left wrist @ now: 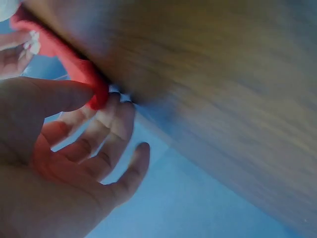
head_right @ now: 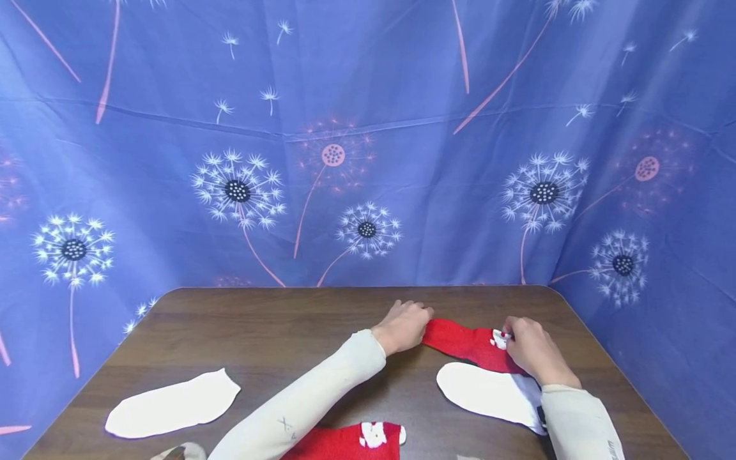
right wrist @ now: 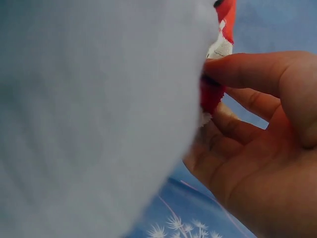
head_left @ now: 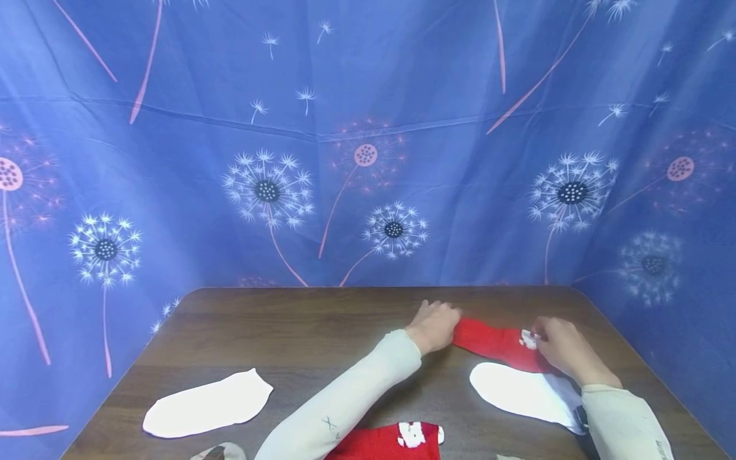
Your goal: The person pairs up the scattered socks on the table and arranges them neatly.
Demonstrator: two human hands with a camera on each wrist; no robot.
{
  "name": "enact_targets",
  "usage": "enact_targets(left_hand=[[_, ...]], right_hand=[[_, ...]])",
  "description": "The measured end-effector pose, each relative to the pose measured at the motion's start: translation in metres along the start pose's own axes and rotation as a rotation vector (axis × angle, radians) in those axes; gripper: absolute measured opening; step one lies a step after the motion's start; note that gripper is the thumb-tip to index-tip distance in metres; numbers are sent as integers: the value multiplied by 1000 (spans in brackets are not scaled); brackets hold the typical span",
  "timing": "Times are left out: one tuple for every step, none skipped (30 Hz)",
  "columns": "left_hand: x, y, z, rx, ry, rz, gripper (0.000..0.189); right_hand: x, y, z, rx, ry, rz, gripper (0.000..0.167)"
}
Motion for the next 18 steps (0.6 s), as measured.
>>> enact_targets(left_hand=[[0, 0, 0, 6, -10, -4, 16], [1, 0, -1, 10, -17, -8, 14], [1, 0, -1, 13, -23, -9, 12], [1, 0, -1, 16, -27, -6, 12], [1, 0, -1, 18, -31, -4, 11], [1, 0, -2, 18, -34, 0, 10], [0, 1, -2, 21, -37, 2, 10], [0, 1, -1, 21, -38, 8, 10], [0, 1, -1, 22, -39, 12, 10], [-1, 2, -1, 21, -40, 16, 10], [-1, 2, -1, 21, -43, 15, 10], [-1, 3, -1, 20, -44, 17, 10], [-2, 3, -1, 19, -43, 18, 10], [-2, 4, 0, 17, -42, 21, 10], [-2, 5, 0, 18, -42, 20, 10], [-3, 7, 0, 20, -43, 19, 10], [-3, 9, 1, 26, -46, 18, 9], [-4, 11, 1, 32, -48, 18, 9]], right_hand=[[0, 1, 0, 2, 3, 0, 12], [0, 1, 0, 2, 3, -1, 12], [0, 2, 0, 3, 3, -2, 11], [0, 2, 0, 7, 5, -1, 11], [-1, 4, 0, 15, 11, 1, 10], [-1, 5, 0, 19, 13, 0, 10], [-1, 6, 0, 25, 15, 2, 9], [-2, 7, 1, 29, 17, 2, 8], [-2, 8, 1, 33, 18, 3, 7], [-2, 8, 1, 34, 20, 2, 6], [-2, 10, 1, 37, 22, 1, 6], [-2, 11, 1, 39, 22, 0, 6], [-3, 12, 1, 46, 23, 0, 5], [-3, 14, 0, 55, 28, 2, 5], [-4, 16, 0, 64, 33, 3, 5], [-5, 18, 0, 75, 39, 4, 5], [-7, 21, 0, 89, 45, 7, 6], [-8, 23, 0, 99, 49, 10, 6]])
Point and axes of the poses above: each hand's wrist, its own z-axis away from the middle knuckle, its own y-axis out of the back of the hand, x = y × z, the point moved 9 cm from there along -z, towards the middle knuckle, and after that the axes turned 5 degrees about z, right-handed, at the moved point
